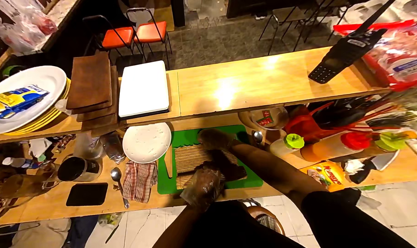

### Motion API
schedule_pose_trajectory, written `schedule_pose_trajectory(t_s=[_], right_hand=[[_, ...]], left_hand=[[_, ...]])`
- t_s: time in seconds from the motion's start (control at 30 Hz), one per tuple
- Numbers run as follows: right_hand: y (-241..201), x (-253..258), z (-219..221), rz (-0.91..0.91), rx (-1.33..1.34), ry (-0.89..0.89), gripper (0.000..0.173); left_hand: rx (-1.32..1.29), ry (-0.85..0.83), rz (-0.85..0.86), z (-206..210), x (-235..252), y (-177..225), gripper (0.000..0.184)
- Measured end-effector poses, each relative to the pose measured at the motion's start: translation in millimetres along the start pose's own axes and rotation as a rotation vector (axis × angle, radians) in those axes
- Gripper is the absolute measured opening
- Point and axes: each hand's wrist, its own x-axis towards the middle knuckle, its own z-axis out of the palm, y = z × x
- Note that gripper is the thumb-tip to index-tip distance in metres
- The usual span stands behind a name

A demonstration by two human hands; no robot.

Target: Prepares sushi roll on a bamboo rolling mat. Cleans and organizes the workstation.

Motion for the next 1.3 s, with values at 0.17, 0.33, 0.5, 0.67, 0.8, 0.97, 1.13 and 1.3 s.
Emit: schedule_pose_trajectory(t_s=[0.17,0.33,0.5,0.67,0.8,0.97,1.13,1.3], right_hand=[[22,0,9,0.042,-0.033,0.083,0.021],[15,-1,-4,0.084,-0.024,0.001,0.022],[20,0,-2,0.074,0.008,0.018,0.024],[17,3,-7,0.094,0.009,-0.024,0.023],[21,8,-5,0.095,0.018,-0.035,0.023],[39,17,2,0.118,0.052,0.008,0.022],[27,-3,-9,0.291,0.081,0.048,0.047],[-3,-77,-26,0.438,0.314,-0.053,0.037]], left_hand=[[-0.051,-0.012,0.065,-3,11,-10,0.047],[-0.025,0.033,0.085,-3,10,-10,0.044],[-0.015,0.024,0.075,0,10,-10,0.046],[0.010,0.028,0.067,0,10,-8,0.046],[0.022,0.031,0.061,-1,10,-8,0.045],[0.027,0.028,0.051,-4,11,-7,0.044],[-0.005,0.076,0.075,3,8,-9,0.046],[0.034,0.060,0.059,2,9,-7,0.059]])
